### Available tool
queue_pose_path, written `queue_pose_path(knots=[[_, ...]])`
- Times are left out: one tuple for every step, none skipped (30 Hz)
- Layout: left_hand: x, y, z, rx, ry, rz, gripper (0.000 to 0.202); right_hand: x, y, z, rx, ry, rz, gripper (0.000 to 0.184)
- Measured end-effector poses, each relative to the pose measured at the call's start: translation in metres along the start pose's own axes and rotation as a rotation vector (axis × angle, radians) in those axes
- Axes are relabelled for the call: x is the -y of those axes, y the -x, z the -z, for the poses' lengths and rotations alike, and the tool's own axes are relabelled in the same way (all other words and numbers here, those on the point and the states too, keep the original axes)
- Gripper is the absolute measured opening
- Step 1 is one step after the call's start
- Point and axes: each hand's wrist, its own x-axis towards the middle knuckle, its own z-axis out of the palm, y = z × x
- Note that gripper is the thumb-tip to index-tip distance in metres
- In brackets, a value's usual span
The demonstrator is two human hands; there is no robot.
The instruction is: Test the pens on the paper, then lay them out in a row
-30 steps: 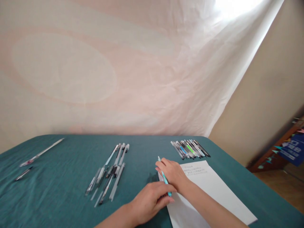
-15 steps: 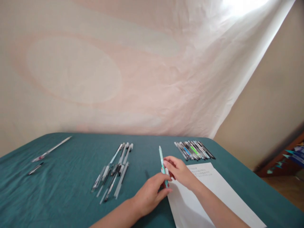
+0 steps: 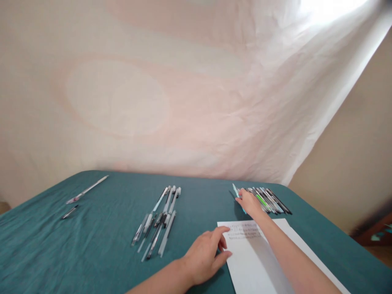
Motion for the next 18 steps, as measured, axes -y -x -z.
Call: queue_pose_path(knots=[[0.0, 0.0, 0.001, 0.004, -0.008, -0.001, 0.045, -0.003, -0.002, -0.004, -0.003, 0.035, -0.005, 0.017], [-0.001, 0.0, 0.001, 0.008, -0.015, -0.003, 0.044, -0.005, -0.003, -0.007, -0.008, 0.066, -0.004, 0.015], [-0.001, 0.0, 0.002, 0.012, -0.02, -0.005, 0.044, -0.006, -0.003, -0.01, -0.013, 0.093, 0.001, 0.014], [-0.002, 0.0, 0.002, 0.017, -0.024, -0.008, 0.042, -0.007, -0.002, -0.012, -0.018, 0.117, 0.009, 0.013], [-0.002, 0.0, 0.003, 0.021, -0.027, -0.013, 0.041, -0.007, -0.002, -0.013, -0.023, 0.139, 0.017, 0.013], [-0.003, 0.0, 0.003, 0.025, -0.031, -0.017, 0.04, -0.008, -0.001, -0.014, -0.027, 0.158, 0.024, 0.012], [-0.003, 0.0, 0.003, 0.027, -0.034, -0.02, 0.039, -0.009, 0.0, -0.015, -0.031, 0.174, 0.03, 0.012], [-0.003, 0.0, 0.003, 0.028, -0.038, -0.022, 0.038, -0.01, 0.001, -0.015, -0.034, 0.189, 0.033, 0.012], [-0.003, 0.0, 0.003, 0.028, -0.042, -0.022, 0.038, -0.01, 0.002, -0.015, -0.039, 0.201, 0.036, 0.012], [-0.003, 0.0, 0.003, 0.027, -0.046, -0.02, 0.038, -0.011, 0.003, -0.014, -0.045, 0.211, 0.036, 0.012], [-0.002, 0.0, 0.003, 0.025, -0.048, -0.019, 0.038, -0.011, 0.004, -0.014, -0.053, 0.219, 0.036, 0.012], [-0.002, -0.001, 0.003, 0.023, -0.051, -0.018, 0.038, -0.01, 0.006, -0.013, -0.063, 0.224, 0.035, 0.013], [-0.002, -0.001, 0.003, 0.018, -0.053, -0.017, 0.038, -0.008, 0.007, -0.012, -0.073, 0.227, 0.033, 0.014], [-0.003, -0.001, 0.003, 0.01, -0.058, -0.016, 0.038, -0.005, 0.009, -0.011, -0.082, 0.228, 0.034, 0.017], [-0.003, -0.002, 0.004, 0.001, -0.065, -0.014, 0.037, -0.001, 0.01, -0.01, -0.09, 0.224, 0.042, 0.019], [-0.005, -0.002, 0.005, -0.01, -0.08, -0.008, 0.034, 0.005, 0.012, -0.009, -0.096, 0.21, 0.06, 0.02], [-0.006, -0.003, 0.007, -0.021, -0.105, 0.003, 0.031, 0.012, 0.015, -0.008, -0.094, 0.185, 0.087, 0.021], [-0.009, -0.003, 0.008, -0.028, -0.142, 0.017, 0.026, 0.019, 0.017, -0.008, -0.081, 0.152, 0.119, 0.022]])
